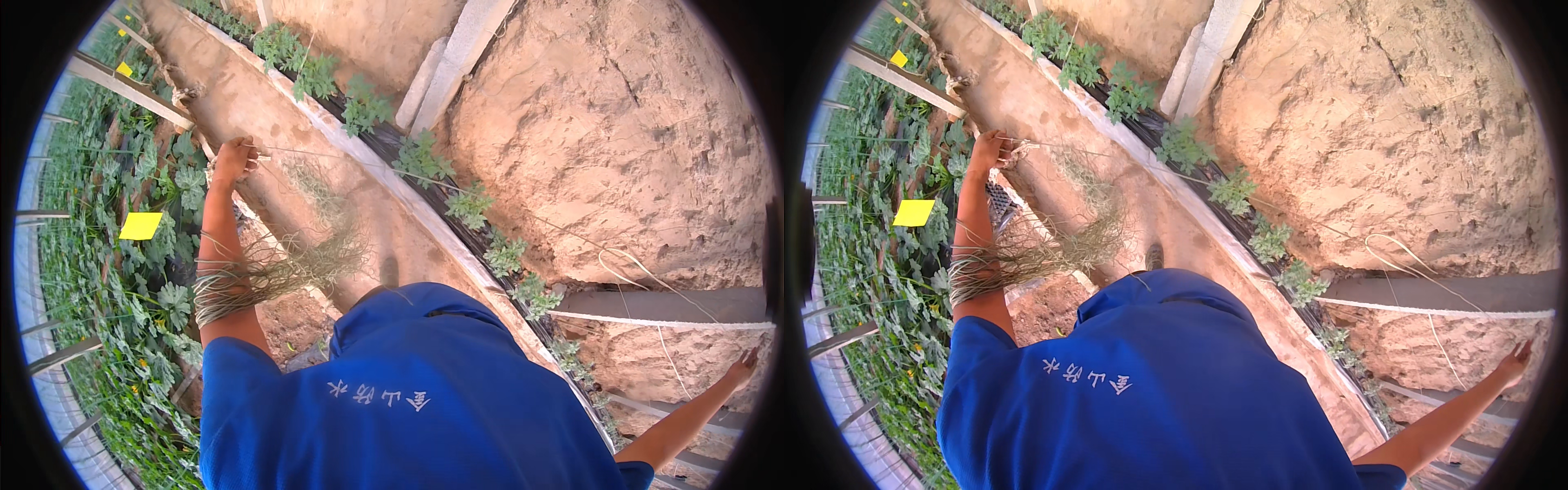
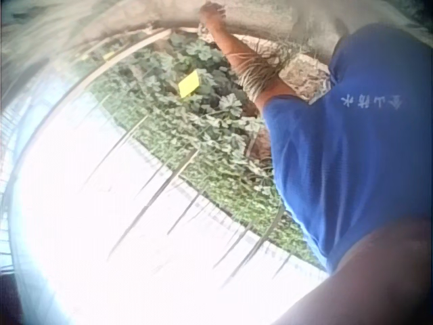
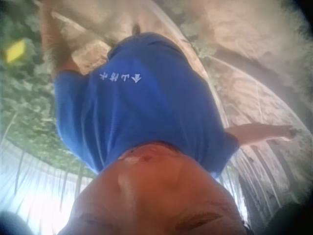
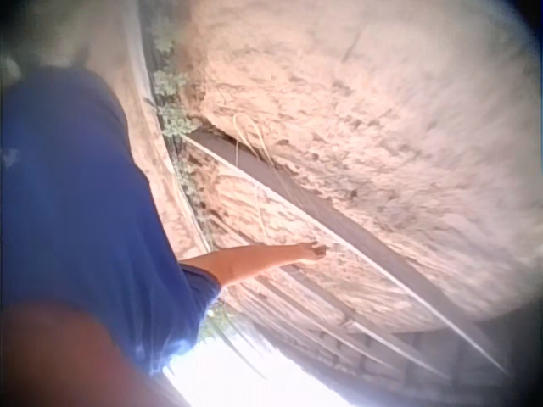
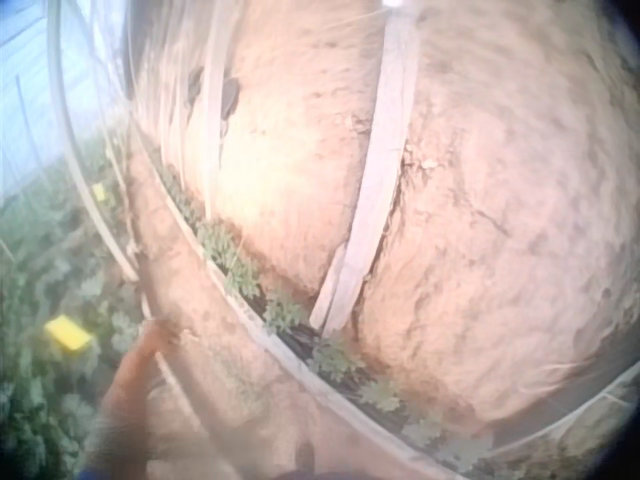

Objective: The person installs support strings in a greenhouse by pulling a string from a bundle, stretching it across a row of plants, and tying it to overhead wires. The person repeats this process for multiple strings along the row.

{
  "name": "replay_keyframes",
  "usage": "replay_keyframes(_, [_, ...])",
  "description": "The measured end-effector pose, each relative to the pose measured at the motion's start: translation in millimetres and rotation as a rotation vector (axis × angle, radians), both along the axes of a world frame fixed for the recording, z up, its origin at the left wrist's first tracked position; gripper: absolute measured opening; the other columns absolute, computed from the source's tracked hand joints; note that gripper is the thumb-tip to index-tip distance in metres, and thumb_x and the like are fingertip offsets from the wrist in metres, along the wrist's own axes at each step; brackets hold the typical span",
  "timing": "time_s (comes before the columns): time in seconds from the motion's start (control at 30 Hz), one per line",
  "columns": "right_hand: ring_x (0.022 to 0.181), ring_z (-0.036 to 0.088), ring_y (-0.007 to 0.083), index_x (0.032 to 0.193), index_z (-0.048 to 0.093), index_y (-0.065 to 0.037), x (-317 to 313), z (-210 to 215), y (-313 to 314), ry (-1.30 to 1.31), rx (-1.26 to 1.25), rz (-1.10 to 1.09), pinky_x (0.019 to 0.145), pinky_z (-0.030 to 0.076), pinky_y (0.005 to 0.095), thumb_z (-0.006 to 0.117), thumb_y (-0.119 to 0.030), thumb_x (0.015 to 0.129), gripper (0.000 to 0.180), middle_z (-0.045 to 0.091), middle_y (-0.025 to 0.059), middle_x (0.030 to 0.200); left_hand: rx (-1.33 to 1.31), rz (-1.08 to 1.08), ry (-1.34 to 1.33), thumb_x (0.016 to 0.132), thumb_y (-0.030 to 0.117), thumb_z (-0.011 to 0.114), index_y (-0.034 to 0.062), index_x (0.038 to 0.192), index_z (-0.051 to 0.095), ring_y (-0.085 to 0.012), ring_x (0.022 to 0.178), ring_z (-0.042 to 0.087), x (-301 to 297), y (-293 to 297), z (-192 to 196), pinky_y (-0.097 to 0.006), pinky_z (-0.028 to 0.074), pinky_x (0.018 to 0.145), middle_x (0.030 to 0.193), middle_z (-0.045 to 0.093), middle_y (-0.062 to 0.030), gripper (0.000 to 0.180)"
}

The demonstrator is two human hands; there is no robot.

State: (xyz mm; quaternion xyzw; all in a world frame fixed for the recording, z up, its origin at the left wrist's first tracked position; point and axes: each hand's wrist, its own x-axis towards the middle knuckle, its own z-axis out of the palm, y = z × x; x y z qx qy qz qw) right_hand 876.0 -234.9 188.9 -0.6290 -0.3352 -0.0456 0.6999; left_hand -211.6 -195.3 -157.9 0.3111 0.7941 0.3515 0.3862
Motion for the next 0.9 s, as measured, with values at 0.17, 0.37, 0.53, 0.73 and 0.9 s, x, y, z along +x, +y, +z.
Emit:
replay_keyframes(0.17, [0.126,0.046,0.0124,0.131,0.049,-0.008,101,-121,-81,0.325,-0.217,-0.277,0.102,0.028,0.0328,0.041,-0.033,0.098,0.042,0.059,-0.0028,0.128,0.296,0.220,-0.003,0.096,0.029,0.053,0.0028,0.088,0.063,-0.0136,0.067,0.063,28,6,56,-0.026,0.053,0.063,0.077,0.064,-0.0047,0.028])
replay_keyframes(0.37, [0.068,0.061,0.0138,0.077,0.049,-0.011,67,-265,-89,0.488,-0.941,0.313,0.053,0.043,0.0250,0.051,-0.030,0.095,0.027,0.065,0.0073,0.079,1.037,-0.094,0.701,0.092,0.009,0.058,-0.0009,0.106,0.063,-0.0150,0.094,0.064,151,19,195,-0.026,0.048,0.088,0.098,0.068,-0.0061,0.017])
replay_keyframes(0.53, [0.060,0.066,0.0219,0.078,0.050,-0.005,-61,-341,-45,0.200,-1.603,0.676,0.055,0.052,0.0302,0.048,-0.026,0.092,0.025,0.066,0.0151,0.069,1.300,-0.452,0.850,0.095,-0.001,0.047,-0.0002,0.118,0.058,-0.0160,0.109,0.059,234,-1,269,-0.028,0.044,0.096,0.114,0.064,-0.0089,0.025])
replay_keyframes(0.73, [0.058,0.067,0.0253,0.088,0.054,0.001,-147,-388,-21,0.091,-1.640,0.904,0.052,0.054,0.0324,0.047,-0.025,0.092,0.028,0.065,0.0159,0.067,1.040,-0.415,0.870,0.093,-0.002,0.049,0.0020,0.115,0.061,-0.0144,0.101,0.062,230,-7,269,-0.027,0.047,0.092,0.110,0.066,-0.0062,0.025])
replay_keyframes(0.9, [0.055,0.065,0.0193,0.088,0.057,-0.001,-165,-378,-4,0.260,-1.319,0.870,0.051,0.052,0.0274,0.048,-0.021,0.093,0.022,0.062,0.0087,0.064,0.838,-0.296,1.102,0.088,-0.002,0.057,0.0028,0.104,0.064,-0.0141,0.090,0.065,191,-2,253,-0.026,0.050,0.080,0.099,0.068,-0.0077,0.018])
